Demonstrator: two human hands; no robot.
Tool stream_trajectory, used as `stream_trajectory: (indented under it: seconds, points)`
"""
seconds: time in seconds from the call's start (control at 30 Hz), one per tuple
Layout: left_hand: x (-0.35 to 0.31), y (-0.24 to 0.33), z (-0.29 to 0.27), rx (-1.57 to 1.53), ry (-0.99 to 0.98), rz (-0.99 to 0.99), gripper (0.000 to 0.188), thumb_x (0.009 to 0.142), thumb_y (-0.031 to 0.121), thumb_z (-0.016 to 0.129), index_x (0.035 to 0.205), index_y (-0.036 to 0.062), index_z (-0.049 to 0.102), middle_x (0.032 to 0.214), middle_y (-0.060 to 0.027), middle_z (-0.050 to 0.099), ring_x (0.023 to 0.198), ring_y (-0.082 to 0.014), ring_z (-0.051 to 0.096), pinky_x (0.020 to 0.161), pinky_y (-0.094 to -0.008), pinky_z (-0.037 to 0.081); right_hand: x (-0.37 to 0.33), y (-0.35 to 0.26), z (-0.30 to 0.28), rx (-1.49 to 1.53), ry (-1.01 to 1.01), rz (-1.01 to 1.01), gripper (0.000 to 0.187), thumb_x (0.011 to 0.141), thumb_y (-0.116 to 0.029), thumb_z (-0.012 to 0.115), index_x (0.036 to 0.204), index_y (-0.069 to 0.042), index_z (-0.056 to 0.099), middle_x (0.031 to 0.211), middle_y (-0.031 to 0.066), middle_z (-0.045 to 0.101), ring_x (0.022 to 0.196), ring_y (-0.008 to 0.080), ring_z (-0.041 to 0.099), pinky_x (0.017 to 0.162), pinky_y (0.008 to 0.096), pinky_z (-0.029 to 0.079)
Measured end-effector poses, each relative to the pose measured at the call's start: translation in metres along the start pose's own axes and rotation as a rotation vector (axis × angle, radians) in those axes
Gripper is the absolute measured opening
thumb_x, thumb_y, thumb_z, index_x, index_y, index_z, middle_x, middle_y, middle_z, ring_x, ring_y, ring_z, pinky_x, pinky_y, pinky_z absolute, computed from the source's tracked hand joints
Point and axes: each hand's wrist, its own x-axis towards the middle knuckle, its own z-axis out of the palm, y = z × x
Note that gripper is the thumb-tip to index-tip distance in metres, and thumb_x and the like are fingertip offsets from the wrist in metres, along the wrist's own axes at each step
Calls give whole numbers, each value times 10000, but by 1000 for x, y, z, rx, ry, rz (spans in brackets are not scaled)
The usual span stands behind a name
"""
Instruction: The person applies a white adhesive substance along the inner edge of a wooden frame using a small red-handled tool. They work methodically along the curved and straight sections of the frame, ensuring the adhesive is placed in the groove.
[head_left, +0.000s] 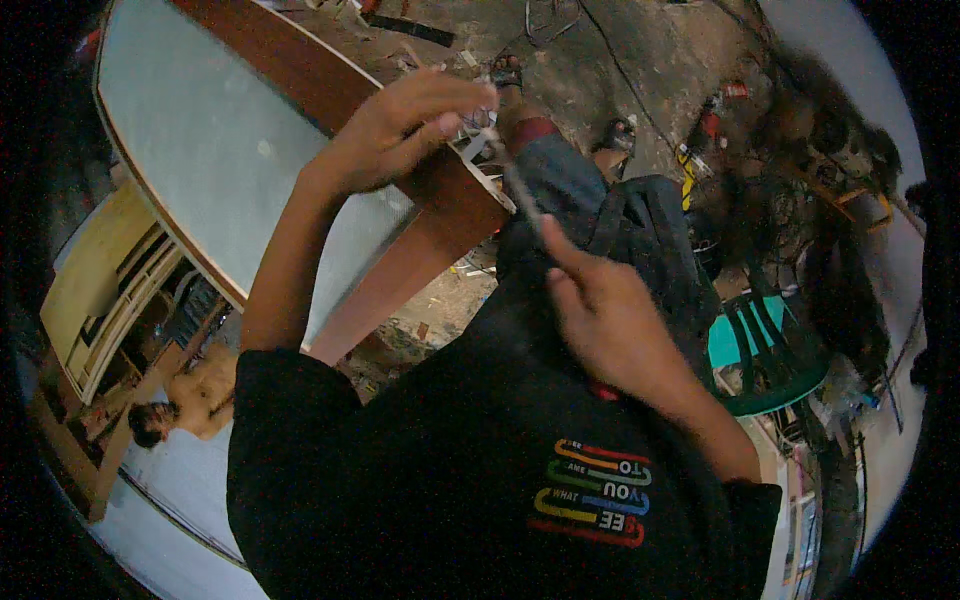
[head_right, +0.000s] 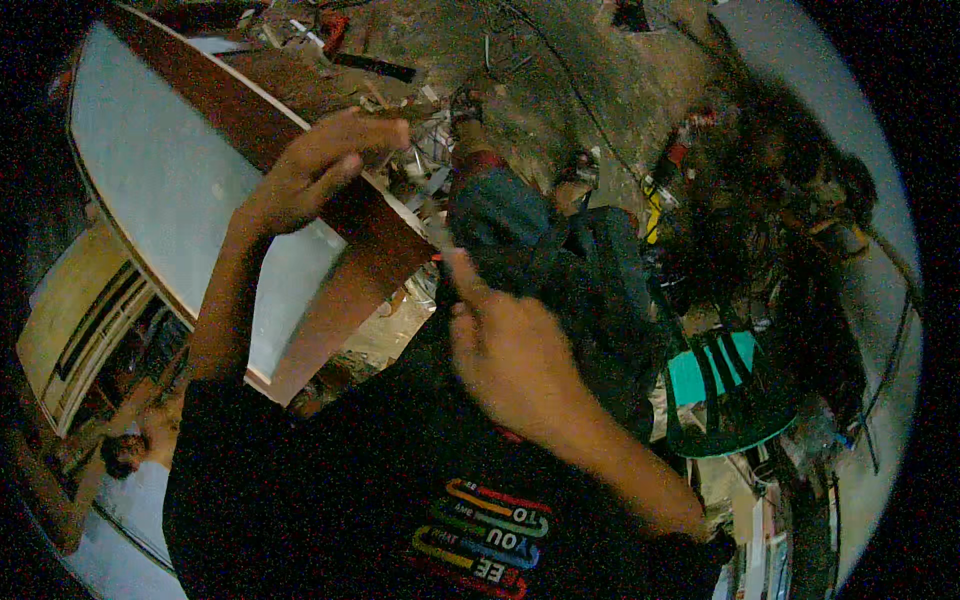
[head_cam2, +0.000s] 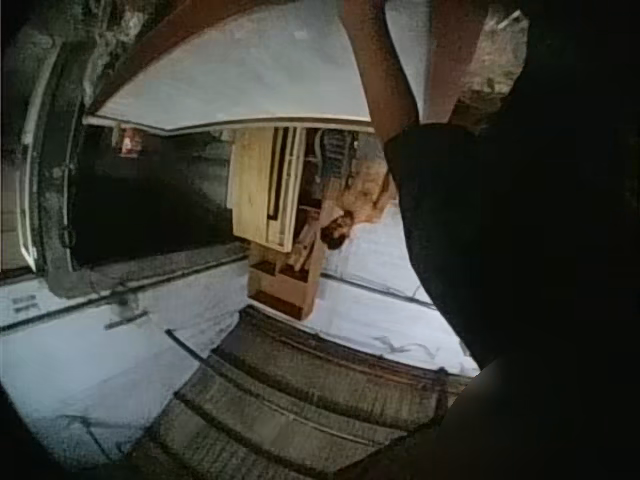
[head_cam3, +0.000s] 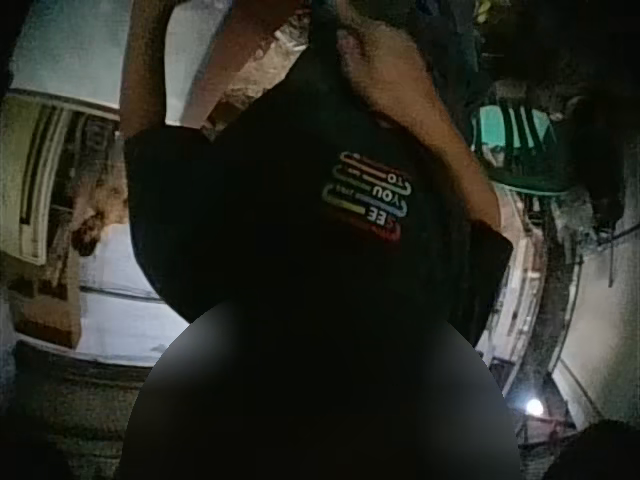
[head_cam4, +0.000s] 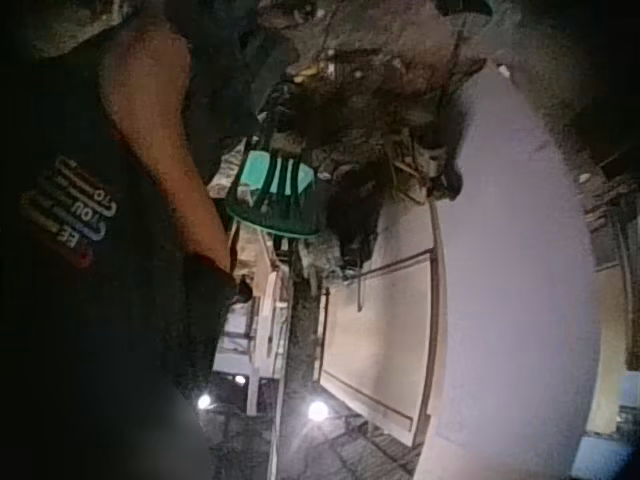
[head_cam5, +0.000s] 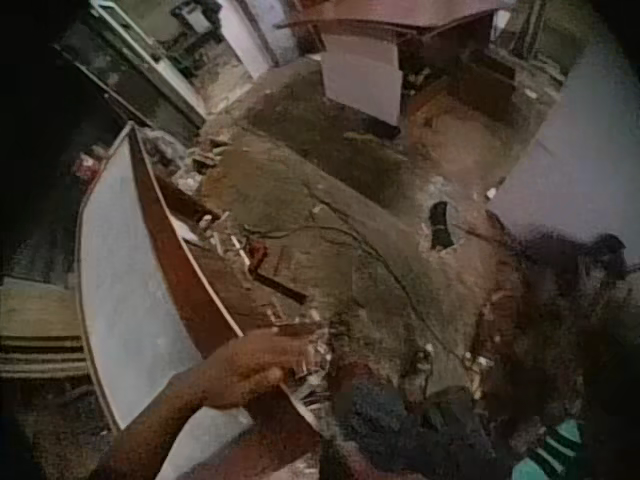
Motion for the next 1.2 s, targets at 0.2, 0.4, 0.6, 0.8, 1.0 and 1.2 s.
stream_trajectory:
  seconds: [0.2,0.4,0.6,0.8,1.0,1.2]
  points:
    - [6,-20,6,-7,-453,-39,676,1095,535,233,1195,100,741,1220,-157,706,1222,-382,598,1165,-506,352,26,-40,31,-43,-27,28,507,968,-106,555,1457,13,499,757,307,647,683,482,655,724,572,535]
    - [33,-29,-2,39,-718,-231,794,1084,598,179,1050,111,805,1024,-216,734,1045,-441,657,976,-492,500,32,-52,51,-104,-25,124,549,953,-124,581,1464,43,466,749,262,667,688,457,664,707,562,539]
    - [61,-31,-2,86,-836,-199,861,1070,644,149,1050,90,808,1014,-215,736,1039,-427,667,972,-479,501,38,-60,54,-69,33,128,517,948,-139,584,1423,45,498,960,267,686,898,465,660,830,564,514]
    - [66,-32,1,-8,-834,-228,883,1096,572,88,1024,81,817,1085,-207,733,1082,-403,655,1040,-450,471,48,-63,37,-46,46,183,435,964,-172,549,1359,9,573,975,280,690,933,485,665,862,576,519]
    - [60,-36,4,-28,-748,-205,848,1110,526,84,1031,115,822,1136,-172,737,1106,-400,646,1065,-443,456,50,-57,37,-43,-25,279,356,975,-186,530,1283,-44,638,957,298,693,939,494,678,879,582,531]
    - [56,-40,4,93,-778,-191,577,1088,358,275,1088,58,767,1083,-247,713,1085,-444,653,977,-483,505,57,-50,41,-31,-15,200,492,929,-191,506,1380,-1,550,1028,313,712,957,491,708,882,596,561]
